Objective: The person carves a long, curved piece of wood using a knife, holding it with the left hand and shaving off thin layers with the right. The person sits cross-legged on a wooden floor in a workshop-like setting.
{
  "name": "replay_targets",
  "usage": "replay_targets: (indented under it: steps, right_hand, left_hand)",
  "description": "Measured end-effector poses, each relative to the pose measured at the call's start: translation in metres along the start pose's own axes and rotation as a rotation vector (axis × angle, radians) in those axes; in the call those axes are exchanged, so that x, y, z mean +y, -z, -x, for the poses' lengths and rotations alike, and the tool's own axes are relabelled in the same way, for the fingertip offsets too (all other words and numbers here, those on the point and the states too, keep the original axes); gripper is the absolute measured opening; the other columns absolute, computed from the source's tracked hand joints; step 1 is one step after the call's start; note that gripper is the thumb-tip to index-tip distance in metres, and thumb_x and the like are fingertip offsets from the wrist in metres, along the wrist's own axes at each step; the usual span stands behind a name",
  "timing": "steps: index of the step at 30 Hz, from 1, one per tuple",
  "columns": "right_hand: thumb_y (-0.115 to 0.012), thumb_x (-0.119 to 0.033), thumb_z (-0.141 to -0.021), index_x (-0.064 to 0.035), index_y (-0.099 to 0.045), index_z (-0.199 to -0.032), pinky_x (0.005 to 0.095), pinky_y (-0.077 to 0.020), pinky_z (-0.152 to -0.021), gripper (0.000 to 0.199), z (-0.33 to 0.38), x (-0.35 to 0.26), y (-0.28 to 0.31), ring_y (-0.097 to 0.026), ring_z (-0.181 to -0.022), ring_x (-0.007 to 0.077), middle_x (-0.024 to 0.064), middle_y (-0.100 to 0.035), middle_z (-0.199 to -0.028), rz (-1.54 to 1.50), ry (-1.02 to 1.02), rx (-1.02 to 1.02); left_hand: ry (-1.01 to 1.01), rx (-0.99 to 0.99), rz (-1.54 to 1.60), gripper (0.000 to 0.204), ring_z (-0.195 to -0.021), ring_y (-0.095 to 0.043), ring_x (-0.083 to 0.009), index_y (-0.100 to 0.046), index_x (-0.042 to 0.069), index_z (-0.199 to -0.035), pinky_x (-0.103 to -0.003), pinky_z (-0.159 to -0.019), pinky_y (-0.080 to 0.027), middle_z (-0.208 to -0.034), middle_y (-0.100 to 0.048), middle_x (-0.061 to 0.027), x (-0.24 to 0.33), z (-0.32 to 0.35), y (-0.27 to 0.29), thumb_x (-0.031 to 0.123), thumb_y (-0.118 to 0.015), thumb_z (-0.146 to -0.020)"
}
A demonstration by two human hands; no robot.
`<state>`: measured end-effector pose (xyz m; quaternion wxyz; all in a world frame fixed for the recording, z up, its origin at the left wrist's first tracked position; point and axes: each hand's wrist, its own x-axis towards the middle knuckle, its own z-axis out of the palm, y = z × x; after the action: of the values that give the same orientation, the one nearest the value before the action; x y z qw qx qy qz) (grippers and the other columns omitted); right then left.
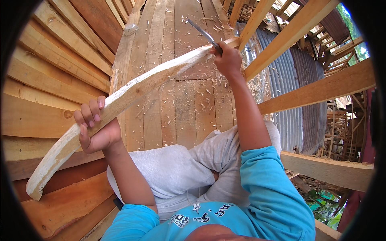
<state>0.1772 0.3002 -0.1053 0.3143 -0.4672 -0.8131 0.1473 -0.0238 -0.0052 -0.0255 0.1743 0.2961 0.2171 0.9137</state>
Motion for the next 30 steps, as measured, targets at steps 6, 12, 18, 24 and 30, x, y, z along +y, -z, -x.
replay_targets:
  steps: [6,12,18,24,30]
  right_hand:
    - [-0.069,-0.02,-0.081,-0.0187,-0.069,-0.095,0.0421,-0.05,-0.064,0.014,0.001,-0.007,0.004,-0.066,-0.074,0.0302,0.004,-0.068,-0.083,0.017,0.144,0.082]
    - [-0.069,-0.014,-0.076,-0.0191,-0.072,-0.088,0.0372,-0.052,-0.064,0.014,-0.002,0.001,0.008,-0.066,-0.073,0.0259,-0.0037,-0.066,-0.092,0.052,0.417,0.111]
    - [-0.065,-0.012,-0.079,-0.0168,-0.072,-0.086,0.0383,-0.0518,-0.062,0.011,0.0,0.006,0.002,-0.066,-0.071,0.0261,-0.0003,-0.066,-0.083,0.107,0.388,0.123]
    - [-0.062,-0.013,-0.079,-0.0142,-0.07,-0.083,0.041,-0.0514,-0.063,0.009,0.005,-0.004,-0.003,-0.065,-0.072,0.0288,0.0022,-0.065,-0.082,0.227,0.24,0.138]
    - [-0.062,-0.013,-0.078,-0.0129,-0.069,-0.083,0.0423,-0.0514,-0.065,0.009,0.003,-0.007,0.0,-0.065,-0.075,0.0294,0.0038,-0.065,-0.084,0.165,0.238,0.093]
  left_hand:
    - [-0.005,0.025,-0.01,0.028,-0.066,-0.035,-0.0116,-0.033,0.02,-0.07,-0.031,-0.08,-0.034,-0.065,-0.031,0.0052,0.002,0.001,0.001,0.023,-0.061,-0.068]
    - [-0.006,0.028,-0.006,0.029,-0.066,-0.035,-0.0115,-0.033,0.021,-0.07,-0.031,-0.08,-0.034,-0.065,-0.031,0.0053,0.001,0.001,-0.001,0.023,-0.061,-0.068]
    - [-0.007,0.027,-0.016,0.028,-0.066,-0.035,-0.0115,-0.033,0.021,-0.07,-0.031,-0.08,-0.034,-0.065,-0.031,0.0053,0.002,0.001,-0.001,0.024,-0.062,-0.068]
    - [0.004,-0.007,0.018,0.027,-0.067,-0.036,-0.0116,-0.035,0.02,-0.071,-0.032,-0.082,-0.035,-0.065,-0.031,0.0051,0.001,0.0,-0.001,0.022,-0.061,-0.069]
    - [0.01,-0.023,0.043,0.026,-0.068,-0.038,-0.0117,-0.035,0.02,-0.071,-0.031,-0.084,-0.035,-0.065,-0.033,0.005,0.001,0.001,0.002,0.02,-0.061,-0.07]
